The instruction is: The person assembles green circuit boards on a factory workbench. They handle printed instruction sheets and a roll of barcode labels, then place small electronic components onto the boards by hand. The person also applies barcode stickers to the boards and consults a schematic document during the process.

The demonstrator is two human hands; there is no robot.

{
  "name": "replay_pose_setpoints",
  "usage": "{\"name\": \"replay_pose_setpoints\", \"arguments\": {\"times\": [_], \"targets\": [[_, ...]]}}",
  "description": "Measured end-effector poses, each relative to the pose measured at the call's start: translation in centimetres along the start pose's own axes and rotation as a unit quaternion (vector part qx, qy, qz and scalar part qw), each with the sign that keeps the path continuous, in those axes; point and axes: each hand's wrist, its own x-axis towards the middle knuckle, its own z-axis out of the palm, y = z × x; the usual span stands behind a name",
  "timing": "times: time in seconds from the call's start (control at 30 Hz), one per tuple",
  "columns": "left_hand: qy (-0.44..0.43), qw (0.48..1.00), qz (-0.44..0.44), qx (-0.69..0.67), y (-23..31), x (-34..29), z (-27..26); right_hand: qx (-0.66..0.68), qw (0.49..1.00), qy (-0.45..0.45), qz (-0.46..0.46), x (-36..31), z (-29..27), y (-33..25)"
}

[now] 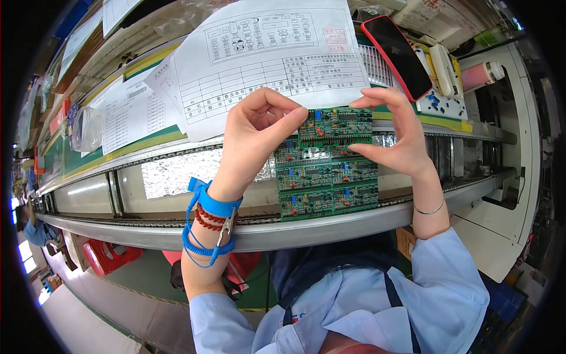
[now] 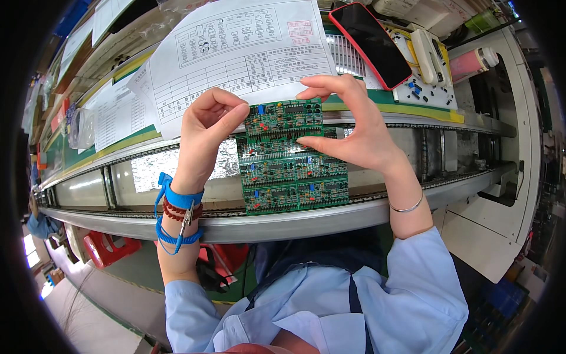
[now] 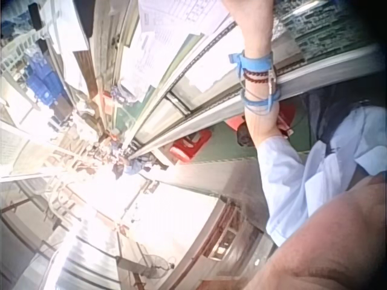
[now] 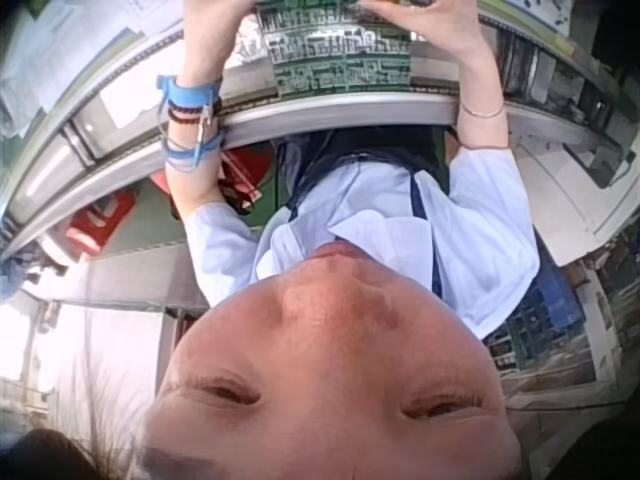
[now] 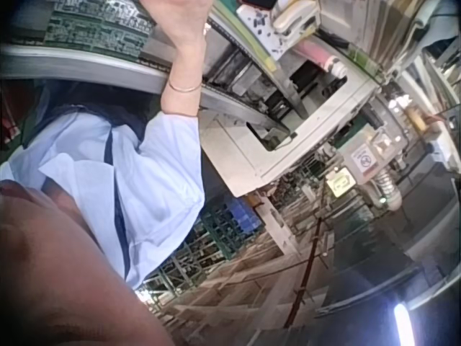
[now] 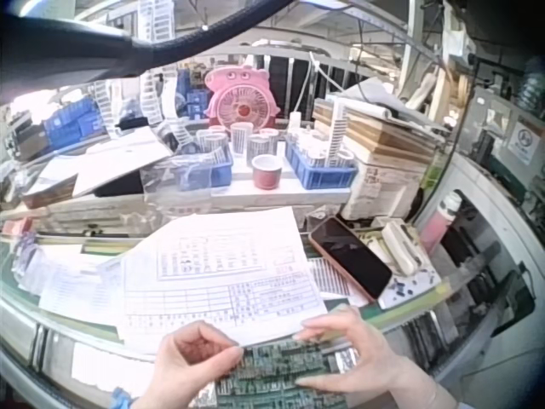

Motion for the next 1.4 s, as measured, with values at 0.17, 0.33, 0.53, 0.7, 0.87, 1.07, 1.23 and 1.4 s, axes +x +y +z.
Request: {"name": "replay_pose_setpoints", "arguments": {"times": [0.17, 0.33, 0.53, 0.7, 0.87, 1.07, 1.23, 1.4], "targets": [[0.008, 1.0, 0.0, -0.005, -0.07, 0.05, 0.05, 0.002, 1.0, -0.004, 0.006, -0.01, 0.03, 0.08], [0.013, 1.0, -0.002, 0.008, -0.16, 0.07, -0.05, 0.011, 1.0, -0.002, 0.01, -0.07, 0.11, 0.13], [-0.001, 1.0, -0.016, 0.024, 0.02, -0.03, -0.12, 0.015, 1.0, -0.005, 0.016, -0.08, 0.05, 0.1], [0.003, 0.999, -0.02, 0.026, -0.03, -0.04, -0.14, 0.018, 1.0, -0.009, 0.023, -0.16, 0.04, 0.15], [0.004, 0.999, -0.023, 0.029, -0.12, 0.0, -0.16, 0.031, 0.999, -0.017, 0.032, -0.17, 0.09, 0.14], [0.006, 0.999, -0.029, 0.026, -0.02, -0.07, -0.11, 0.048, 0.998, -0.019, 0.04, -0.18, 0.07, 0.13], [0.008, 0.999, -0.026, 0.03, 0.05, -0.07, -0.01, 0.049, 0.998, -0.021, 0.036, -0.19, 0.06, 0.2], [0.002, 0.999, -0.023, 0.027, 0.05, -0.07, -0.06, 0.045, 0.998, -0.018, 0.034, -0.22, 0.06, 0.26]]}}
